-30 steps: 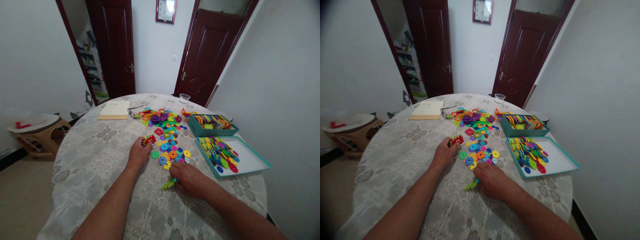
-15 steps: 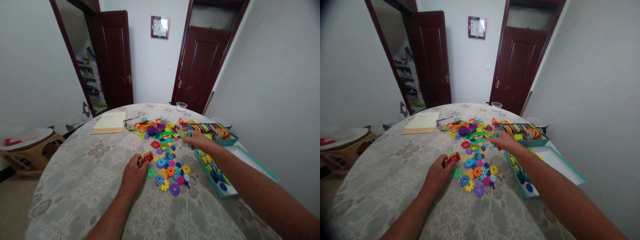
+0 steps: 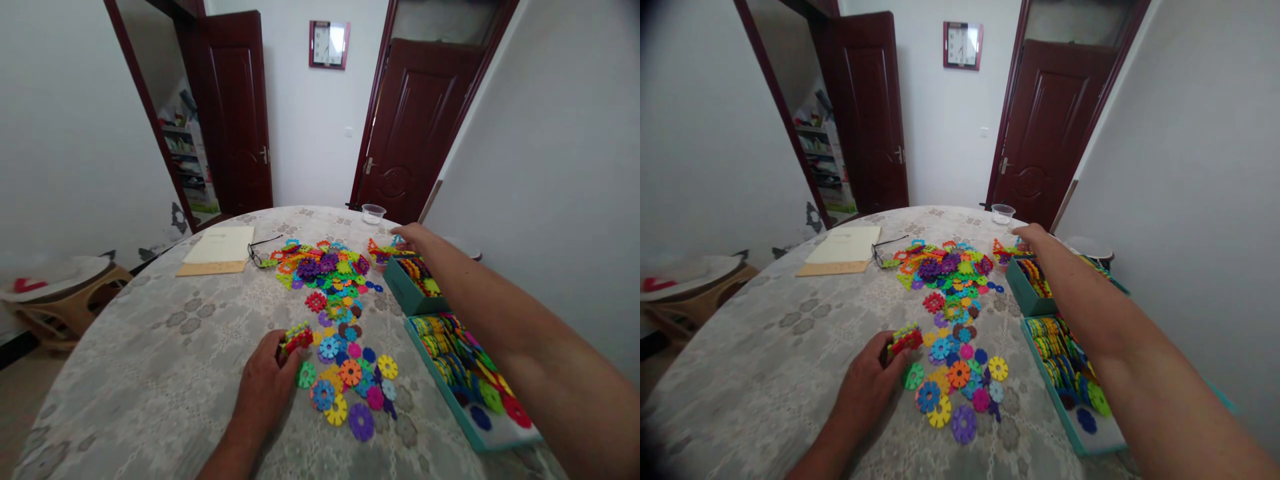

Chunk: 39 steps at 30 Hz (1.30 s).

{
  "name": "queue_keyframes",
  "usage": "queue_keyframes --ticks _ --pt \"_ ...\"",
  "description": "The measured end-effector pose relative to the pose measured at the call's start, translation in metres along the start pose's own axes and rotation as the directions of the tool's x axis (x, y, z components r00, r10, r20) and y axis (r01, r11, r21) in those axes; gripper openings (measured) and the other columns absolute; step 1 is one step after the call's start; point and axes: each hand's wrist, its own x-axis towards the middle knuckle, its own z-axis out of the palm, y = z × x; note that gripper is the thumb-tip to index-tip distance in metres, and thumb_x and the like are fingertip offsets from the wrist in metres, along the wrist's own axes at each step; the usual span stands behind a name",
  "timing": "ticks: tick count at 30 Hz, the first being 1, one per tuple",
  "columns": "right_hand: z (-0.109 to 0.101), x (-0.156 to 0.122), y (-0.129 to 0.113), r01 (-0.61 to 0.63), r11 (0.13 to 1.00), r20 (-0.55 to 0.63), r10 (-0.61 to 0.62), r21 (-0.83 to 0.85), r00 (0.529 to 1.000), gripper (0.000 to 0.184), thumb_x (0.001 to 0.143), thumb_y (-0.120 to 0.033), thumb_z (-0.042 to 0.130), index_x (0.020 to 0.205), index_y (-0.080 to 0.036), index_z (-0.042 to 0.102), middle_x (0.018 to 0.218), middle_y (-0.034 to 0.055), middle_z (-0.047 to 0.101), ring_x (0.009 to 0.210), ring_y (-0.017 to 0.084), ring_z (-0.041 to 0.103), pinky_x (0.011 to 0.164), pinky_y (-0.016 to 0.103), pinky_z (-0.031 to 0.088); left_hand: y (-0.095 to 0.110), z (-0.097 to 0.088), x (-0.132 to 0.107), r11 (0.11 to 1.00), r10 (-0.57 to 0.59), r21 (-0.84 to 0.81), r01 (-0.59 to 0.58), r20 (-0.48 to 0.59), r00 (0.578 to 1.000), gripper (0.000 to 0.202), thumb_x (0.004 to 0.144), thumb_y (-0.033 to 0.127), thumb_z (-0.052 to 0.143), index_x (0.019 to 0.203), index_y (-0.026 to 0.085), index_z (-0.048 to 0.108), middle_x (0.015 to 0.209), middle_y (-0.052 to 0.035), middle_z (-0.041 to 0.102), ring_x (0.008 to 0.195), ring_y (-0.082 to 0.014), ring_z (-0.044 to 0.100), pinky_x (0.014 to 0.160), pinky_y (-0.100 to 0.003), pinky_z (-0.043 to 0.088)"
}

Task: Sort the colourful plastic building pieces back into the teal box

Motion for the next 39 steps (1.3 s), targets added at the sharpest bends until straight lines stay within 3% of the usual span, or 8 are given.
queue_keyframes --ticks 5,8,10,13,15,29,33,39 --pt "0.011 -0.045 0.008 0.134 0.991 0.094 -0.135 0.018 0.986 0.036 0.094 -0.028 0.073 0.126 -0.012 0.065 0.082 0.0061 0.068 0.062 0.014 0.062 0.059 0.026 0.055 0.003 0.0 -0.002 1.0 0.001 -0.004 -0.001 0.014 1.0 0.025 0.091 0.043 0.061 0.105 0.023 0.068 0.088 -0.0031 0.07 0.079 -0.0229 0.064 0.072 -0.032 0.045" --pt "0.024 -0.107 0.02 0.302 0.953 0.317 -0.29 0.014 0.903 0.024 0.094 -0.025 0.071 0.117 -0.015 0.072 0.082 0.0053 0.071 0.065 0.014 0.064 0.065 0.026 0.055 0.004 0.0 -0.004 1.0 0.018 -0.026 -0.017 0.042 0.999 0.025 0.091 0.041 0.063 0.105 0.022 0.069 0.089 -0.0031 0.07 0.08 -0.0215 0.064 0.073 -0.032 0.045" --pt "0.034 -0.158 0.032 0.628 0.778 0.551 -0.522 -0.006 0.651 0.027 0.096 -0.025 0.067 0.121 -0.017 0.072 0.097 0.0075 0.074 0.075 0.015 0.066 0.075 0.029 0.056 0.005 0.001 -0.005 0.997 0.056 -0.059 -0.053 0.06 0.997 0.024 0.09 0.038 0.064 0.106 0.021 0.069 0.092 -0.0036 0.071 0.081 -0.0206 0.064 0.074 -0.031 0.047" --pt "0.05 -0.232 0.052 0.917 0.399 0.641 -0.71 0.025 0.292 0.039 0.093 -0.023 0.068 0.132 -0.019 0.066 0.131 0.0133 0.069 0.103 0.022 0.067 0.098 0.04 0.053 0.006 0.0 -0.006 0.983 0.15 -0.117 -0.139 0.093 0.984 0.023 0.088 0.032 0.065 0.108 0.021 0.071 0.097 -0.0044 0.072 0.084 -0.0205 0.064 0.077 -0.032 0.049" --pt "0.06 -0.267 0.062 0.961 0.276 0.667 -0.715 -0.005 0.209 0.039 0.091 -0.012 0.061 0.13 -0.016 0.065 0.135 0.0158 0.066 0.119 0.025 0.062 0.103 0.04 0.049 0.007 0.0 -0.007 0.967 0.22 -0.156 -0.2 0.121 0.968 0.024 0.087 0.029 0.064 0.108 0.021 0.072 0.1 -0.0051 0.073 0.087 -0.0214 0.066 0.08 -0.033 0.05" --pt "0.053 -0.299 0.097 0.904 0.373 0.636 -0.65 -0.21 0.416 0.01 0.092 -0.025 0.062 0.097 -0.017 0.065 0.098 0.0074 0.07 0.085 0.018 0.059 0.073 0.028 0.038 0.004 0.006 -0.007 0.937 0.313 -0.24 -0.254 0.251 0.916 0.035 0.085 0.038 0.069 0.115 0.021 0.073 0.099 -0.0066 0.076 0.082 -0.0211 0.067 0.078 -0.034 0.054" --pt "0.017 -0.268 0.091 0.814 0.513 0.481 -0.661 -0.271 0.576 0.014 0.095 -0.031 0.062 0.092 -0.018 0.066 0.084 0.0031 0.068 0.074 0.016 0.057 0.067 0.027 0.034 0.007 0.004 -0.008 0.951 0.252 -0.236 -0.201 0.212 0.944 0.039 0.085 0.039 0.067 0.119 0.02 0.072 0.097 -0.0069 0.076 0.072 -0.019 0.065 0.07 -0.033 0.054" --pt "-0.068 -0.153 0.092 0.461 0.763 -0.001 -0.517 -0.454 0.856 0.038 0.092 -0.038 0.065 0.124 -0.018 0.071 0.103 0.0069 0.076 0.085 0.018 0.066 0.072 0.025 0.043 0.009 0.002 -0.006 0.96 0.25 -0.194 -0.204 0.25 0.936 0.03 0.089 0.044 0.062 0.103 0.021 0.076 0.092 -0.0068 0.078 0.079 -0.022 0.069 0.076 -0.034 0.054"
